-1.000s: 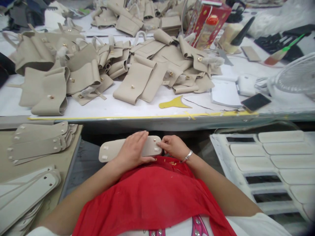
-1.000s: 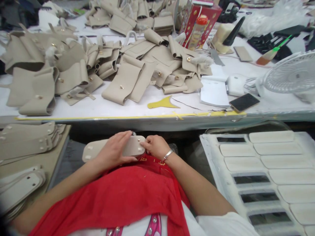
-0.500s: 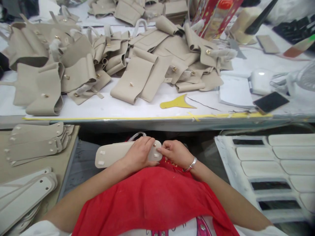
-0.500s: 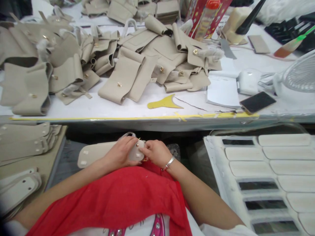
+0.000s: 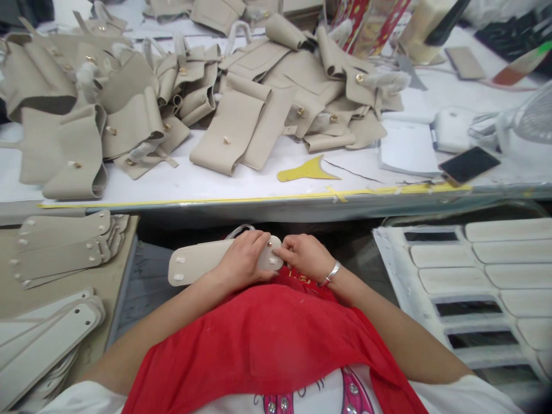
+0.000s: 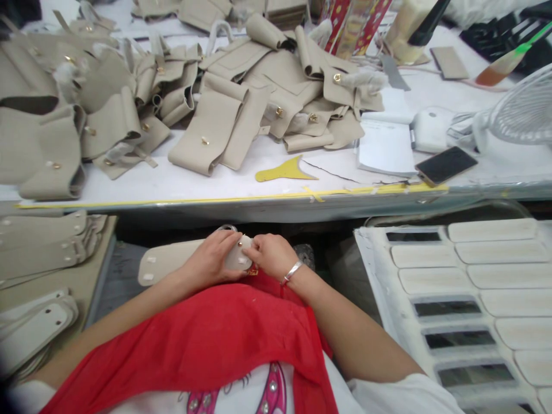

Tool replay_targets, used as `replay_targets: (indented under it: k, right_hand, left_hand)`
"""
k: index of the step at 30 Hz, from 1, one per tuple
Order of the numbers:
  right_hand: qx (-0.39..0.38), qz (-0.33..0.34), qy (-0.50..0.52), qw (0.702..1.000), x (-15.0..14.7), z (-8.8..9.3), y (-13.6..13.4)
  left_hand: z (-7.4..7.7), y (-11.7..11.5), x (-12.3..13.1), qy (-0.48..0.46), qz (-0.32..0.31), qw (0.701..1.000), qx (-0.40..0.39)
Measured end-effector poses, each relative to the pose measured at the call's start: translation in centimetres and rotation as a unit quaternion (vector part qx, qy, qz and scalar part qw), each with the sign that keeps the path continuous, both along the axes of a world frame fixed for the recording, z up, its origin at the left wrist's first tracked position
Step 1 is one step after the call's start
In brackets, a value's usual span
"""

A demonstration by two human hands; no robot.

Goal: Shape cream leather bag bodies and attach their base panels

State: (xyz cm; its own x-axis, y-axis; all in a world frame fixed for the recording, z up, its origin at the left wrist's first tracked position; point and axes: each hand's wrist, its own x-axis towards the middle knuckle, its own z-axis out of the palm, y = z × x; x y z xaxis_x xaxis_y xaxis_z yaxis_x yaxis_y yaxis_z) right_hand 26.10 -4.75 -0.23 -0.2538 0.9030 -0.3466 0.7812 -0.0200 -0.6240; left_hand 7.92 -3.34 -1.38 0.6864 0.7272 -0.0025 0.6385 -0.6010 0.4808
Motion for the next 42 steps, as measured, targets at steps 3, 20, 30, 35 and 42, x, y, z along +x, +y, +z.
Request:
replay_targets:
  k: [3, 20, 30, 35, 42]
  right_hand:
    - [0.0, 0.001, -0.012, 1.0, -0.2, 0.1, 0.0]
    - [-0.001, 0.014, -0.084, 0.996, -1.2, 0.9, 0.7]
    - [-0.038, 0.023, -0.106, 0.993, -2.0, 1.1, 0.7]
    - [-0.084, 0.012, -0.121, 0.989, -2.2, 1.1, 0.9]
    - [-0.118, -0.029, -0.095, 0.988, -2.4, 0.7, 0.5]
  left_hand:
    - [0.1, 0.0, 0.1, 0.001, 0.004, 1.0, 0.001]
    - [-0.1, -0.2, -0.2, -0.018, 0.017, 1.0, 0.0]
    - [1.5, -3.0, -16.0, -0.041, 0.434, 0.9, -0.021]
    - [0.3, -3.7, -19.2, -0.132, 0.431, 0.87, -0.198]
    - [0.9, -3.2, -19.2, -0.212, 0.401, 0.816, -0.359]
